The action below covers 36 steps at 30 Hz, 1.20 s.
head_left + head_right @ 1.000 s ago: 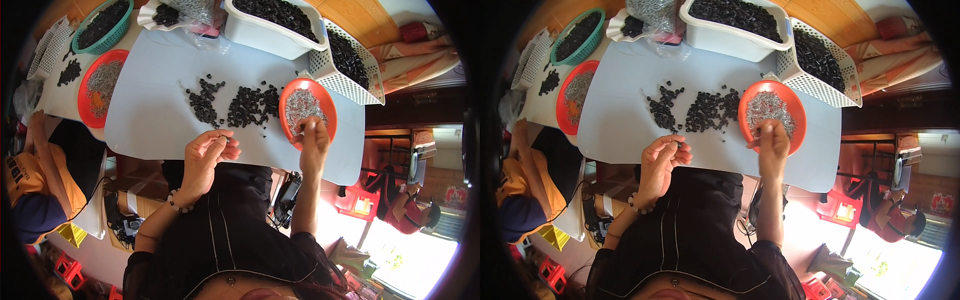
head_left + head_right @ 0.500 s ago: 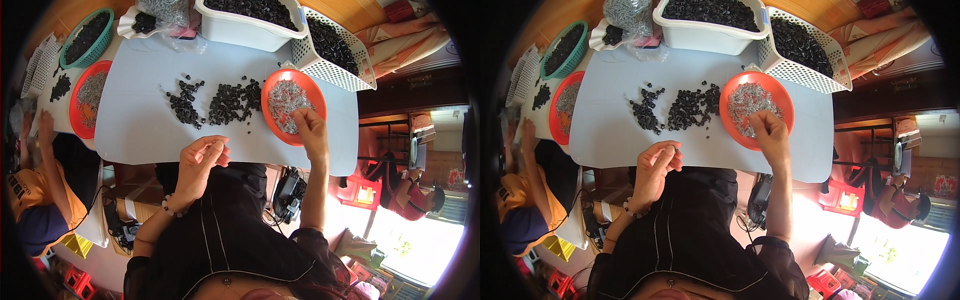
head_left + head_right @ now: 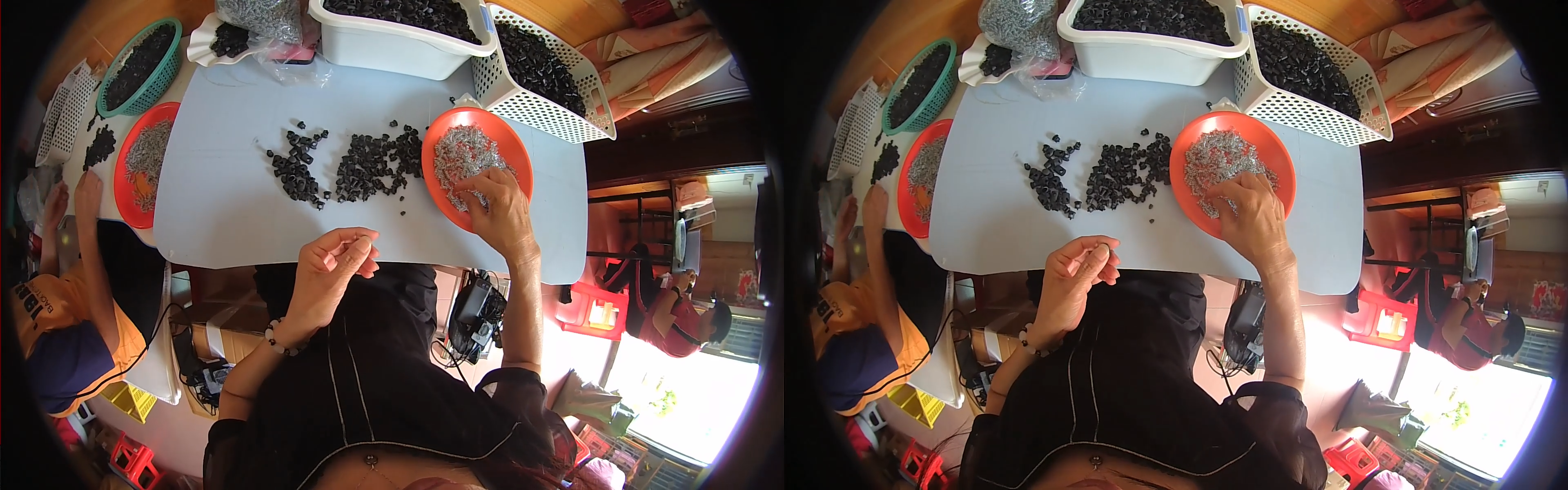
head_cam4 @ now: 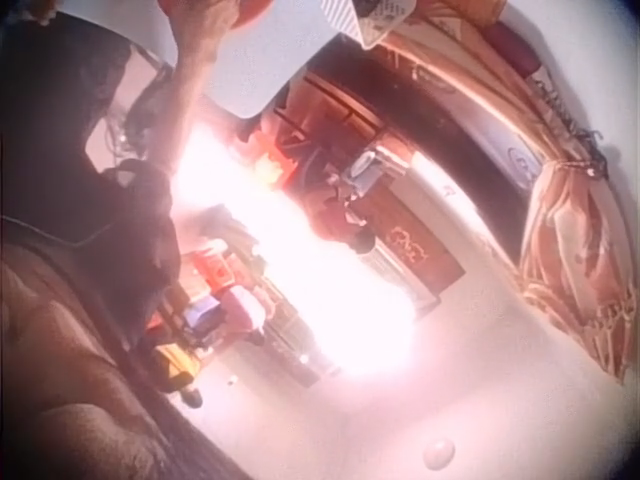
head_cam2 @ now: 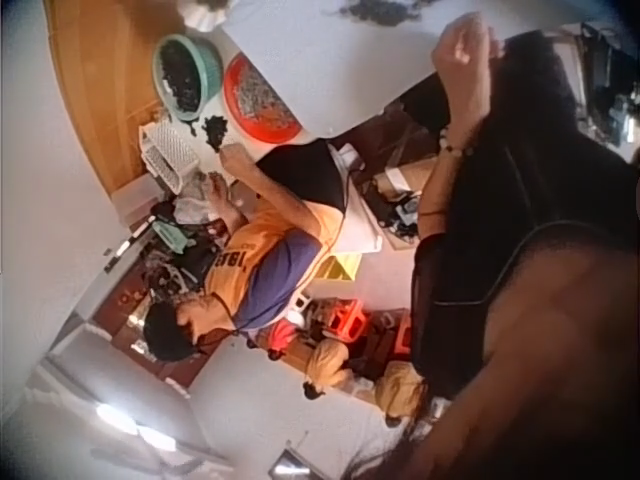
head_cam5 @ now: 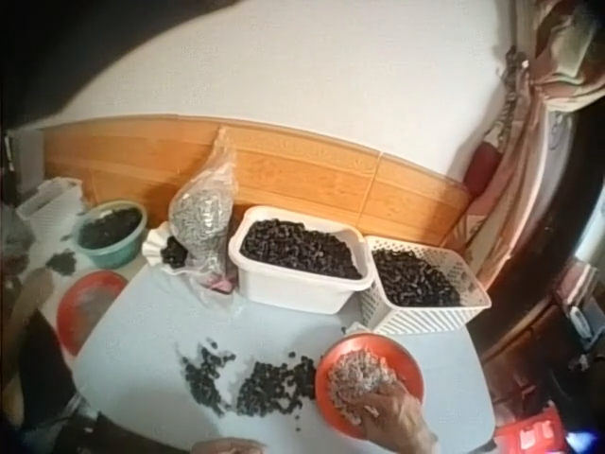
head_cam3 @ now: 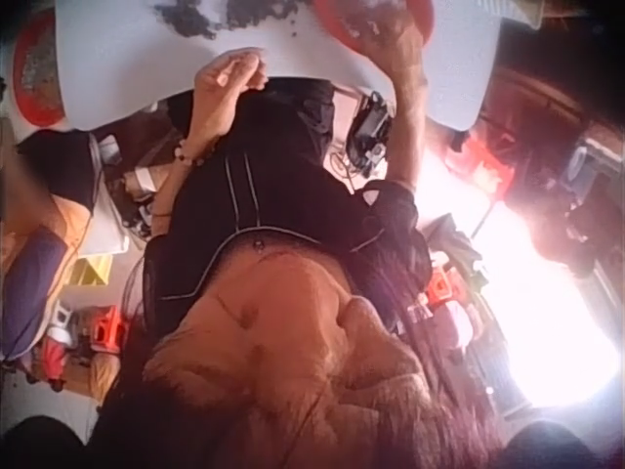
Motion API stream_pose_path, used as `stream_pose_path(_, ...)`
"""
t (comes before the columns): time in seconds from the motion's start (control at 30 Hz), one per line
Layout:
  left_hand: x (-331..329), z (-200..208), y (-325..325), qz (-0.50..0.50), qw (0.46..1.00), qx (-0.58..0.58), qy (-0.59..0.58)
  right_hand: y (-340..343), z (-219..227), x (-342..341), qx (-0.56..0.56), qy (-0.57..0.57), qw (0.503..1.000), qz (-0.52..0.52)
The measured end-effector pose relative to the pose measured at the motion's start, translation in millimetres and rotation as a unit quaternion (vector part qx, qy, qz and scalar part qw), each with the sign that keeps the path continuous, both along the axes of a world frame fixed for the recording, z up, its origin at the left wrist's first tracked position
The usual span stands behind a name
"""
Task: The person assembles small components by repeatedly picking up plastic pieces and metal pins from trays on the table and pressing them together by hand.
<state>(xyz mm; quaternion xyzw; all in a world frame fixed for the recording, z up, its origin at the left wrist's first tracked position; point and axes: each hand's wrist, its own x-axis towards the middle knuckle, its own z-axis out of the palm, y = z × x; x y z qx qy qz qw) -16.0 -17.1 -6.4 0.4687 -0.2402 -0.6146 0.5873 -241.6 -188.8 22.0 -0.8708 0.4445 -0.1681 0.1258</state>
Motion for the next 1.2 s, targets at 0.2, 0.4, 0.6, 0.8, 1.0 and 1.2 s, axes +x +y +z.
stream_pose_path(0.2, -0.5, -0.7, 0.8, -0.005, 1.0, 0.006, -0.002, -8.0, 5.3, 2.2, 0.004, 0.032, 0.999, 0.019)
stream_pose_path(0.4, 0.2, -1.2, -1.5, 0.012, 1.0, -0.019, 0.005, -12.1, -1.6, 1.3, -0.018, 0.06, 0.997, 0.043)
stream_pose_path(0.6, 0.1, -2.6, -2.7, 0.004, 1.0, -0.022, 0.0, -12.1, -0.4, -1.9, -0.012, -0.038, 0.999, 0.018)
stream_pose_path(0.8, -8.0, -4.7, -14.5, 0.009, 0.998, -0.057, -0.016, -13.1, 1.6, -3.4, 0.154, -0.181, 0.968, -0.083)
stream_pose_path(1.0, -13.6, -2.6, -15.0, 0.013, 0.993, -0.114, 0.012, 4.4, 19.3, 4.5, 0.305, -0.363, 0.879, -0.05)
stream_pose_path(1.2, -18.5, -1.6, -10.4, 0.007, 0.986, -0.166, -0.025, 55.9, 27.6, 29.2, 0.477, -0.401, 0.78, 0.061)
